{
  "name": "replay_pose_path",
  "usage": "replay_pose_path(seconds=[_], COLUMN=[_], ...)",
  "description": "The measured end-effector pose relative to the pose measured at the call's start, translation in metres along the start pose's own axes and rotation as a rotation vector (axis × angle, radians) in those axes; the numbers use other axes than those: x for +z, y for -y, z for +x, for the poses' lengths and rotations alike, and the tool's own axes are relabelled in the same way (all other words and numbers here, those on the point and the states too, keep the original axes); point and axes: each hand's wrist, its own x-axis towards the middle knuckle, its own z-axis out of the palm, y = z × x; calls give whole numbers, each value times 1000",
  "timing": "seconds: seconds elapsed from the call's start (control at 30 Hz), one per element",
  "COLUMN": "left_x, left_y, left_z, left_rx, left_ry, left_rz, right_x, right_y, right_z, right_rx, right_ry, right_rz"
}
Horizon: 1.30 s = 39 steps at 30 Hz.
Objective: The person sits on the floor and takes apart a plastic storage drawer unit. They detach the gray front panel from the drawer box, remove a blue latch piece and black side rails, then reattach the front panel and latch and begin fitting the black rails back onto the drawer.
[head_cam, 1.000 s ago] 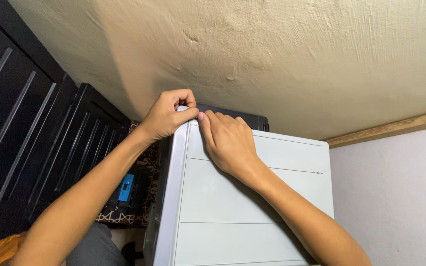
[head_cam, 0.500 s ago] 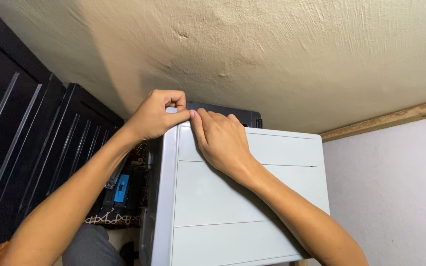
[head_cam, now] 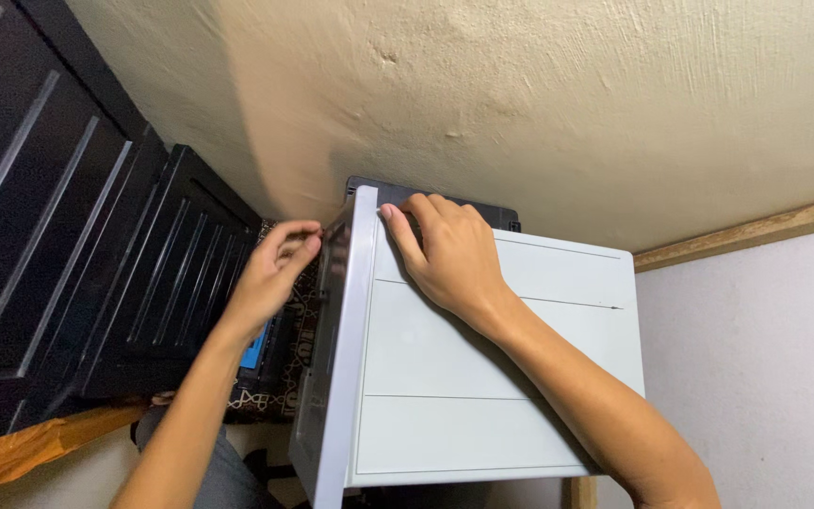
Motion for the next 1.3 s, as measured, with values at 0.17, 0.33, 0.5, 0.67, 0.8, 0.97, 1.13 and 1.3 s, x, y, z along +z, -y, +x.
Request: replay_pose_path(seconds=[0.17, 0.33, 0.5, 0.67, 0.8, 0.97, 1.13, 1.3], left_x=[10, 20, 17, 10, 8, -20, -10, -1], left_y=[57, 76, 73, 72, 73, 63, 52, 57], left_z=[-82, -112, -126, -128, -116, -114, -130, -156], left_rx=[-309, -441, -413, -412, -444, -222, -71, -377], left_ry=[10, -7, -65, 45, 88, 47, -12, 43], left_rz=[43, -158, -335, -366, -442, -203, 100, -54], right_x=[-5, -15, -45, -40, -32, -34, -29, -29], right_y=[14, 37, 102, 144, 141, 140, 146, 143], right_z=[-6, -14, -91, -144, -154, -159, -157, -158], right_rx=[-179, -308, -24, 131, 178, 198, 192, 192], right_ry=[-133, -48, 239, 213, 153, 135, 89, 80], right_rz=[-111, -244, -251, -189, -194, -214, -218, -224])
